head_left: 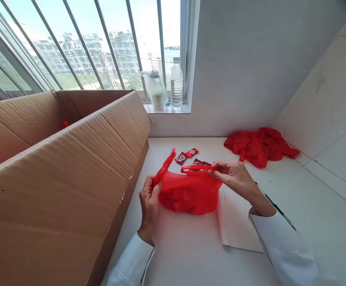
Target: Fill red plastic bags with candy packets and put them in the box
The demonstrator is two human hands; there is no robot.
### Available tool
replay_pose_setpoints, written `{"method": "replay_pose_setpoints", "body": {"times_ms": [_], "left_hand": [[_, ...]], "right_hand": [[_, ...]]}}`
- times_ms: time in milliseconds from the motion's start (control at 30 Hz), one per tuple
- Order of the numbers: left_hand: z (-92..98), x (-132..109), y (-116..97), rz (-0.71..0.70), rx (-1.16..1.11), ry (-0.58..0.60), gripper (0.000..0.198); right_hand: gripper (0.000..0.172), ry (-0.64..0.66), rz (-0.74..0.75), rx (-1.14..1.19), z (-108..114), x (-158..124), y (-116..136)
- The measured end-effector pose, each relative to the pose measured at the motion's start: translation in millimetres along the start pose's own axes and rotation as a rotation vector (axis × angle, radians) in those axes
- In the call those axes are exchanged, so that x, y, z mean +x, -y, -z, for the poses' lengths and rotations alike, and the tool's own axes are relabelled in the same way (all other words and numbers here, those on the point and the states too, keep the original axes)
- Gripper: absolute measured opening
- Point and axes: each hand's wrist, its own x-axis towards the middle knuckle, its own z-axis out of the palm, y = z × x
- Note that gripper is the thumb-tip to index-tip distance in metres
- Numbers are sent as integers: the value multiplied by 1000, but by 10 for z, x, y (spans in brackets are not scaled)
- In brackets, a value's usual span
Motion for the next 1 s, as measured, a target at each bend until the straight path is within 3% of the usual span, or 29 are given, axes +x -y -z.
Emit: {"method": "replay_pose_setpoints", "body": {"times_ms": [133, 300, 333, 433, 500, 600, 667, 733, 833, 933, 1000], "left_hand": [[-23, 2, 29, -53, -55, -60, 10], [5, -51, 31, -183, 39, -72, 10], [8, -65, 12, -255, 77, -67, 14], [-14, -115, -81, -623, 307, -37, 58], [-40, -152, -142, -789, 495, -28, 70], [-61, -194, -179, -716, 614, -32, 38], [-55, -205, -172, -655, 629, -12, 17], [-43, -210, -164, -619, 616, -14, 9], [-44, -213, -191, -452, 489, -94, 9], [-63, -194, -253, -250, 178, -127, 15], [-59, -153, -293, -135, -72, -96, 13]], "right_hand": [[13, 13, -58, -48, 172, 22, -40], [22, 57, 93, -117, 390, -83, 73], [24, 100, 134, -112, 444, -132, 128], [28, 223, 269, -107, 532, -289, 327], [25, 198, 385, -89, 459, -358, 444], [16, 87, 600, -104, 133, -362, 512], [18, 106, 724, -241, -142, -317, 469], [23, 165, 749, -467, -364, -262, 375], [27, 164, 566, -742, -486, -200, 221], [25, 88, 320, -837, -398, -189, 149], [26, 108, 126, -876, -315, -204, 147]]}}
